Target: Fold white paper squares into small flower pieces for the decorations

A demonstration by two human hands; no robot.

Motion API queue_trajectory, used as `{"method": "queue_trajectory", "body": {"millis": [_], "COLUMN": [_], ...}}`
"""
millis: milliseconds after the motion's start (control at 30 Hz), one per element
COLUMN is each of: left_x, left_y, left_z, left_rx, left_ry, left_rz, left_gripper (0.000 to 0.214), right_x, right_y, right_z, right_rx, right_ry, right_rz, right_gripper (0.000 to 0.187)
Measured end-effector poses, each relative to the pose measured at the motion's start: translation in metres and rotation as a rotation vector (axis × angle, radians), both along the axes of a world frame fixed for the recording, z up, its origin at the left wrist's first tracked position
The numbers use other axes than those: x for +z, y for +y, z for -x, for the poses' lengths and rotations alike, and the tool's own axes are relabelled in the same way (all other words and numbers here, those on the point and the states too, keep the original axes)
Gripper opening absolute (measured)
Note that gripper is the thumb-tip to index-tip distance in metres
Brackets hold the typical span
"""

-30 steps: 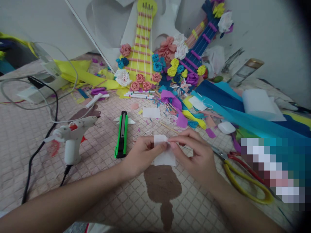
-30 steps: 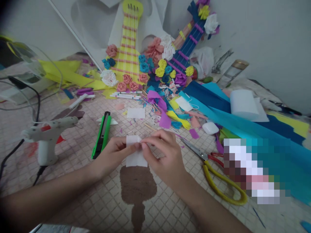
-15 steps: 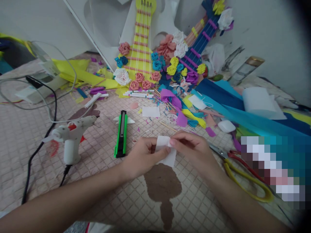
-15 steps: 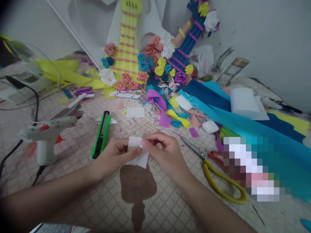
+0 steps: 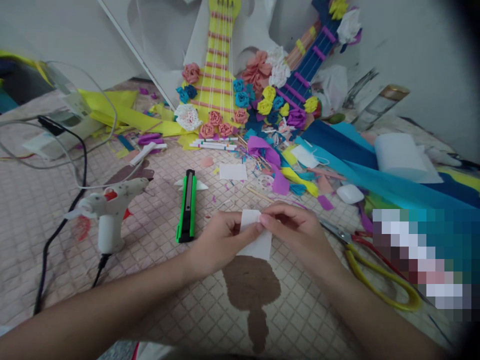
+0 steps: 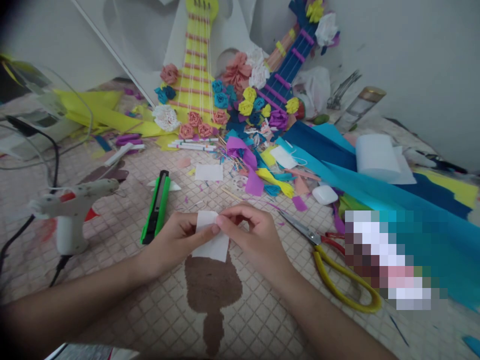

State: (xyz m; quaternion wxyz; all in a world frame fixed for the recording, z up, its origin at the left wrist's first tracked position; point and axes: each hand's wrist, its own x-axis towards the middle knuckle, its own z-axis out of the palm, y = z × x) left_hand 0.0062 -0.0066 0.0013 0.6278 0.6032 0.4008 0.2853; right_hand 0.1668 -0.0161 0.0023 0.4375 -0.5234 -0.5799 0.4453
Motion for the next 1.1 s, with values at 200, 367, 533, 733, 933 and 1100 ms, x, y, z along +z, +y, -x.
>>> {"method": "queue_trajectory", "body": {"millis": [200,367,533,733,933,1100], "left_x": [0.0001,0.0006,0.0013,-0.0003,0.0014,-0.0012], "left_y": [-0.0006,-0.0012,-0.0012,0.0001,0.0003,0.0006], "left_z": [0.0005,0.0001,0.0,0.0005,0.0,0.0008], "left_rx": [-0.015,-0.019,-0.016,0.013,0.033,0.053], "left_ry": [0.05,0.061,0.066,0.081,0.073,0.09], "left_rz": [-0.021,-0.014,-0.032,-0.048,-0.048,-0.052], "left_gripper": [0.032,0.031,0.032,0.035,0.034,0.036], "right_x": [0.0004,0.0012,-0.0008,0.0006,0.0002,0.0004], "right_y": [-0.0007,-0.0019,-0.0043,-0.0053,-0.0041,-0.0029], "right_z": [0.0018,0.0033,0.0061,0.0061,0.0043,0.0021], "right_rx": [-0.013,-0.015,-0.055,-0.035,-0.045,-0.024], "right_ry": [0.006,0.008,0.021,0.002,-0.04,-0.092], "right_rz": [0.013,0.021,0.015,0.016,0.003,-0.005], "right_gripper": [0.012,0.012,0.013,0.014,0.013,0.014]}}
